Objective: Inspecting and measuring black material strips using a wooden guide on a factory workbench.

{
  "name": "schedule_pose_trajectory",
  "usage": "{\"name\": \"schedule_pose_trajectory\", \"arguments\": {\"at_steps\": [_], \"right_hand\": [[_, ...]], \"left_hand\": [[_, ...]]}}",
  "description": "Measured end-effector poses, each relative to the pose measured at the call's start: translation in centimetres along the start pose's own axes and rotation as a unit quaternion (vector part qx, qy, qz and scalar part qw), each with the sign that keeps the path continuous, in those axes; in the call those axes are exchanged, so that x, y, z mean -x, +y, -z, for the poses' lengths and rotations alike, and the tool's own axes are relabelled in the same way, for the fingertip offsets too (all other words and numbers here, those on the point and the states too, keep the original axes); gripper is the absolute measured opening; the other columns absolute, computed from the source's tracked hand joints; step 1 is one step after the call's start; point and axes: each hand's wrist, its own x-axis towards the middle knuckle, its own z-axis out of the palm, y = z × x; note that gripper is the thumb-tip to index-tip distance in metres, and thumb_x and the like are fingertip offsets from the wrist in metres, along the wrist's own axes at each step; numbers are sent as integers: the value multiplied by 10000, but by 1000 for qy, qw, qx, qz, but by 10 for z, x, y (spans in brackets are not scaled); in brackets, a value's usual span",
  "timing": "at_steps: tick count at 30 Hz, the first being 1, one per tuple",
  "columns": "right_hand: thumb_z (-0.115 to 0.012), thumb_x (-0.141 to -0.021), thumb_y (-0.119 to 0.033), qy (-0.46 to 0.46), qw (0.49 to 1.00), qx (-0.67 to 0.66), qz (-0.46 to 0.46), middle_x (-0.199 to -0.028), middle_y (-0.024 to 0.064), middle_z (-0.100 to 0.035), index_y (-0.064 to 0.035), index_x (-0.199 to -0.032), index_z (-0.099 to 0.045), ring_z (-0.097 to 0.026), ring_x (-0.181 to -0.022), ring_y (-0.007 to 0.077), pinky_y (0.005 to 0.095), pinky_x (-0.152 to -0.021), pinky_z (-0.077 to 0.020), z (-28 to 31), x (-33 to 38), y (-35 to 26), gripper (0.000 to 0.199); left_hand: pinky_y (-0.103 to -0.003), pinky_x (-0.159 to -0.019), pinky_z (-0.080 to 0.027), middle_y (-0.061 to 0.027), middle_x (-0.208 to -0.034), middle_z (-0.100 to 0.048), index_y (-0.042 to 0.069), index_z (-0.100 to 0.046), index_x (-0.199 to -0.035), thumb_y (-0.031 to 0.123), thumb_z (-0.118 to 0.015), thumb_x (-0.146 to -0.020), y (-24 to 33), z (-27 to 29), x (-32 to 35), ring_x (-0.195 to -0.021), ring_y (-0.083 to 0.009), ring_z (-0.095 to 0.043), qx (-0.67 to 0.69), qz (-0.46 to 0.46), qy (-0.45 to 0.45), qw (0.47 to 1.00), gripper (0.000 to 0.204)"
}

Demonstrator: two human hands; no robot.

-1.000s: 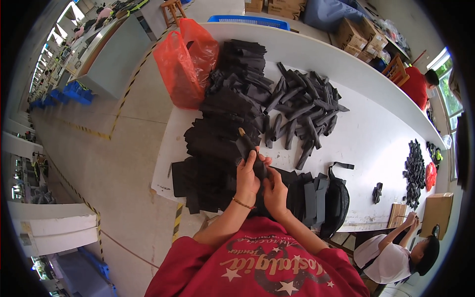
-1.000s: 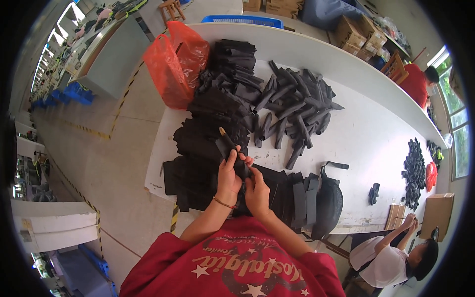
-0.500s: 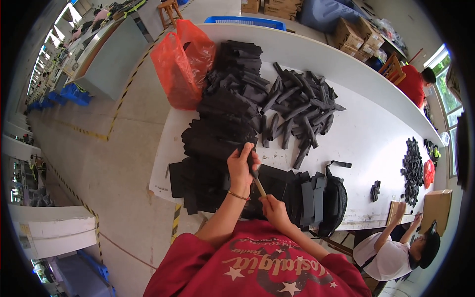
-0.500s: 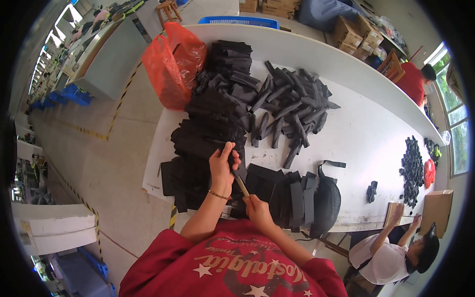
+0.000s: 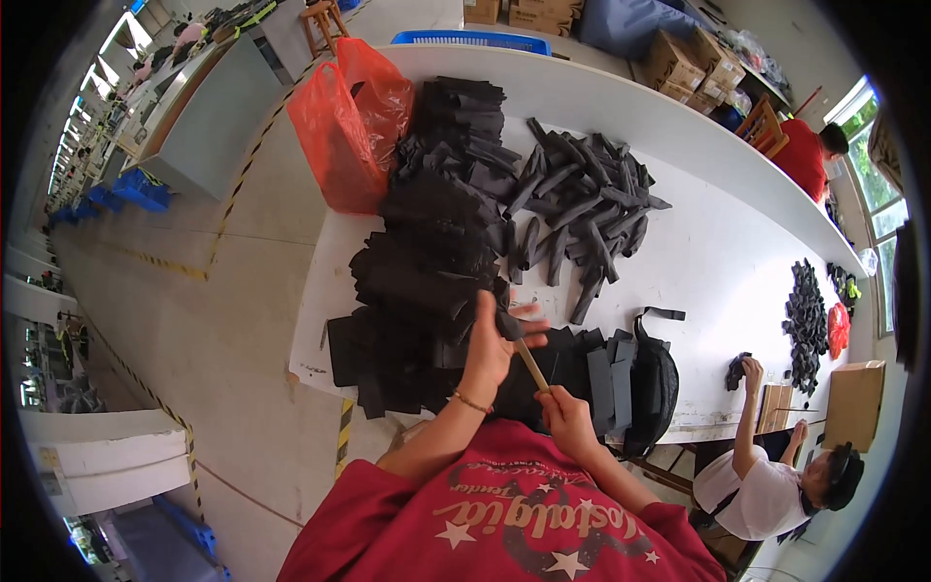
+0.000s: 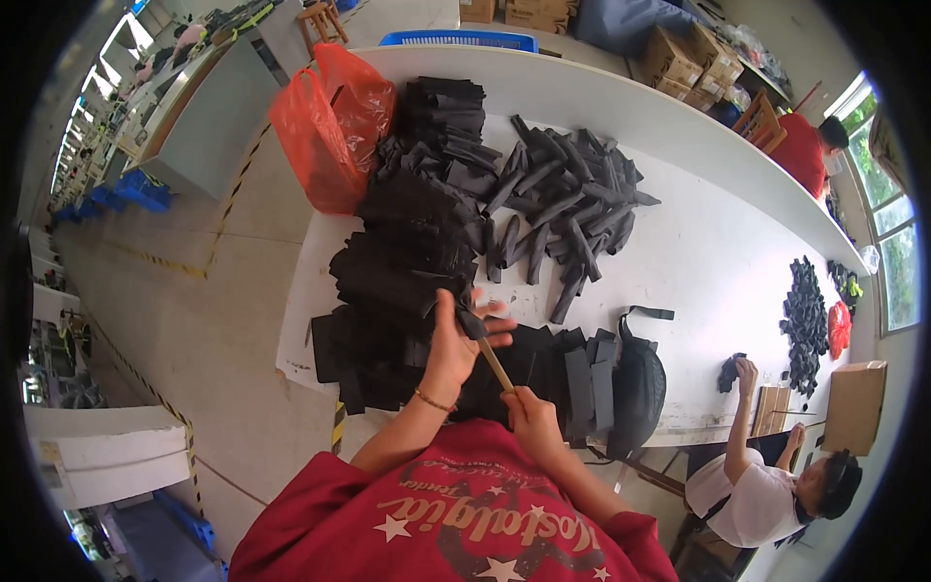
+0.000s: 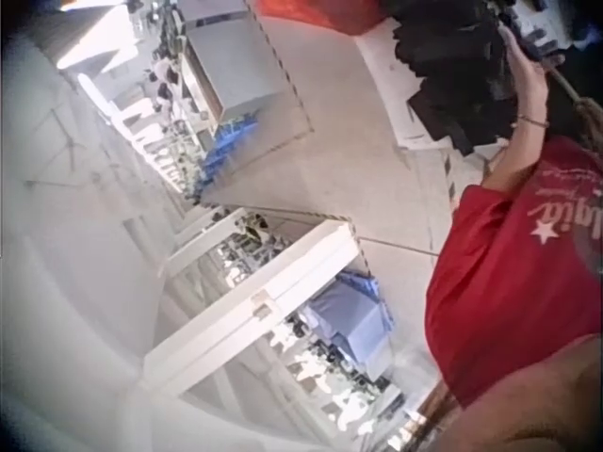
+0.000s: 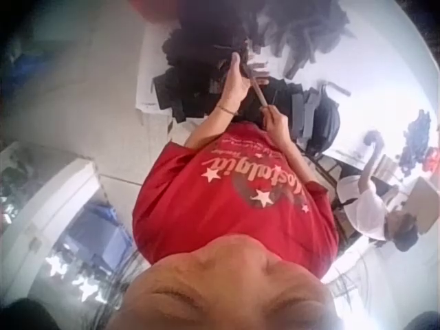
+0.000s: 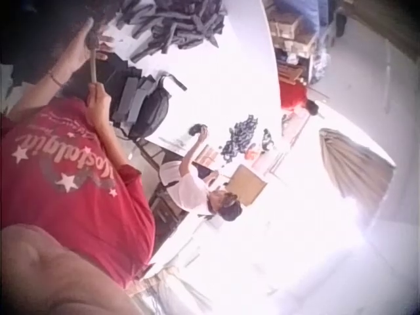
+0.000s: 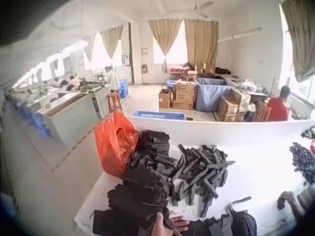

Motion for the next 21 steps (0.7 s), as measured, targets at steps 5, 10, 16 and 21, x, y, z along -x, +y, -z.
{"name": "schedule_pose_trajectory", "arguments": {"at_steps": [5, 10, 16, 21], "right_hand": [[-510, -970, -118, -8, 998, 9, 58, -575, 24, -502, 14, -941, -604, -453, -489, 74, 251, -456, -366, -15, 16, 16, 164], [-522, -961, -142, -134, 990, 41, -27, -615, 98, -542, 3, -927, -607, -534, -546, 164, 292, -520, -420, 17, 48, 17, 172], [-491, -977, -133, -75, 997, 33, -14, -564, 30, -498, 15, -922, -609, -474, -513, 80, 262, -488, -388, 36, 80, -1, 198], [-509, -967, -125, -39, 997, -13, -62, -561, 32, -498, 27, -929, -613, -483, -507, 84, 264, -482, -394, 42, 52, -17, 188]], "left_hand": [[-261, -328, -209, 16, -467, -343, 101, -498, -783, 460, -496, -967, 11, 26, -28, -322, -101, -269, -72, 8, -38, 997, 404], [-252, -328, -176, 35, -466, -300, 149, -458, -735, 440, -477, -980, 28, 12, -33, -321, -98, -237, -28, -33, 0, 999, 382], [-226, -406, -258, -6, -615, -444, 119, -515, -814, 481, -448, -983, 92, -6, -36, -437, -99, -361, -27, -196, -25, 980, 405], [-442, -721, -508, -69, -928, -559, 68, -525, -1017, 715, -479, -845, 18, 20, -1, -861, -228, -575, -119, -33, 97, 988, 671]]}}
